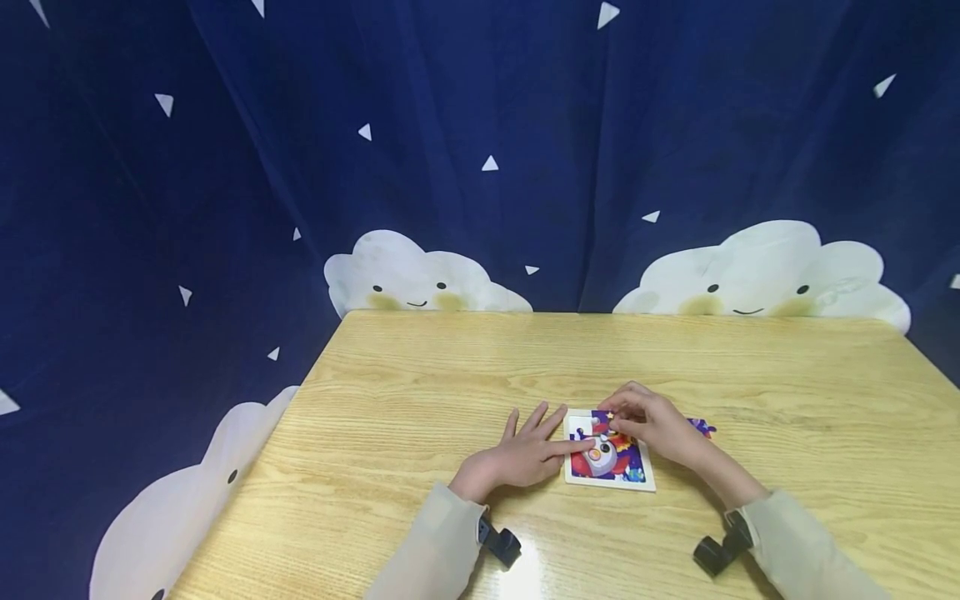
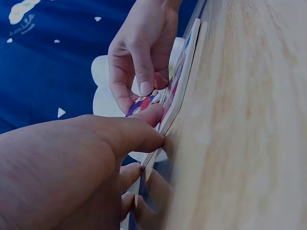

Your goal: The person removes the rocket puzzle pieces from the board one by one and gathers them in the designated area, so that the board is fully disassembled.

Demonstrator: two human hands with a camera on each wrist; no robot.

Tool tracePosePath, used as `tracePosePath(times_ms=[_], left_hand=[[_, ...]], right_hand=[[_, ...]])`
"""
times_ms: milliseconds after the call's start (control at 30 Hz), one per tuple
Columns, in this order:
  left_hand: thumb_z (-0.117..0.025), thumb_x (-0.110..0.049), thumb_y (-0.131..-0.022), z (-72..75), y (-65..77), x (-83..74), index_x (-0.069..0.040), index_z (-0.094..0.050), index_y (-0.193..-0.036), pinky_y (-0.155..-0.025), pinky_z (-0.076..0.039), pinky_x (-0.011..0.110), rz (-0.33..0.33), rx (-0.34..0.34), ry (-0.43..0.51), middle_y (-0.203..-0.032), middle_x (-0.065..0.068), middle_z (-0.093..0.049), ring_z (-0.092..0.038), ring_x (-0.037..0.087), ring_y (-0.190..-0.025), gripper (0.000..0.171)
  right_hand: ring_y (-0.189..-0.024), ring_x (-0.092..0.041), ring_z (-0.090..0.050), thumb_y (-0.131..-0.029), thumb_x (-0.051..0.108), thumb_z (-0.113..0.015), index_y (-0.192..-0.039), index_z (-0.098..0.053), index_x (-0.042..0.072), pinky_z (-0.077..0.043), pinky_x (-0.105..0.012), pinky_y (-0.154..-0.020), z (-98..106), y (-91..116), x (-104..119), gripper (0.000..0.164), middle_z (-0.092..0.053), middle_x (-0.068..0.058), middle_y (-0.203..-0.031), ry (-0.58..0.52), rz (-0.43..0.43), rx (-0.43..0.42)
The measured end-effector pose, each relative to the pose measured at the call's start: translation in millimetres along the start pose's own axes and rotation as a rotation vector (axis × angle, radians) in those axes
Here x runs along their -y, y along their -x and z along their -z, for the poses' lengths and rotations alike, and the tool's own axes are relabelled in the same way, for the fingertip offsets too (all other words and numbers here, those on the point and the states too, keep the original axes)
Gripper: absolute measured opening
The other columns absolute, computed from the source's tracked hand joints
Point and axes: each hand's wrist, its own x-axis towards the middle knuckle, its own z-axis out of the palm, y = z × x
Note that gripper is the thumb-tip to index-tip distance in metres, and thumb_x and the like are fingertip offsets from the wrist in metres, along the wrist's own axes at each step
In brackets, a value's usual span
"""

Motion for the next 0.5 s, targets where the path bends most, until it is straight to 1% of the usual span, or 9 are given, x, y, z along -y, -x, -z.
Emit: tracePosePath(times_ms=[267, 500], left_hand=[[-0.031, -0.026, -0.106, 0.7, 0.9, -0.4, -0.053, -0.029, -0.147, -0.121, -0.003, 0.062, 0.0, 0.001, -0.005, -0.168, 0.001, -0.002, 0.001, 0.029, -0.155, 0.05], [-0.032, -0.026, -0.106, 1.4, 1.2, -1.3, -0.052, -0.029, -0.148, -0.122, -0.003, 0.062, -0.002, 0.003, -0.007, -0.168, 0.001, -0.003, 0.001, 0.029, -0.155, 0.049]], right_hand=[[-0.087, 0.0, -0.058, -0.093, 0.007, -0.064, -0.112, -0.07, 0.014, -0.051, -0.017, -0.077, 6.1, 2.3, -1.5, 0.021, -0.062, -0.004, -0.107, 0.029, -0.028, -0.007], [-0.087, 0.0, -0.059, -0.092, 0.005, -0.064, -0.11, -0.071, 0.011, -0.052, -0.017, -0.077, 9.9, 4.6, -5.0, 0.02, -0.063, -0.007, -0.108, 0.024, -0.014, -0.021]])
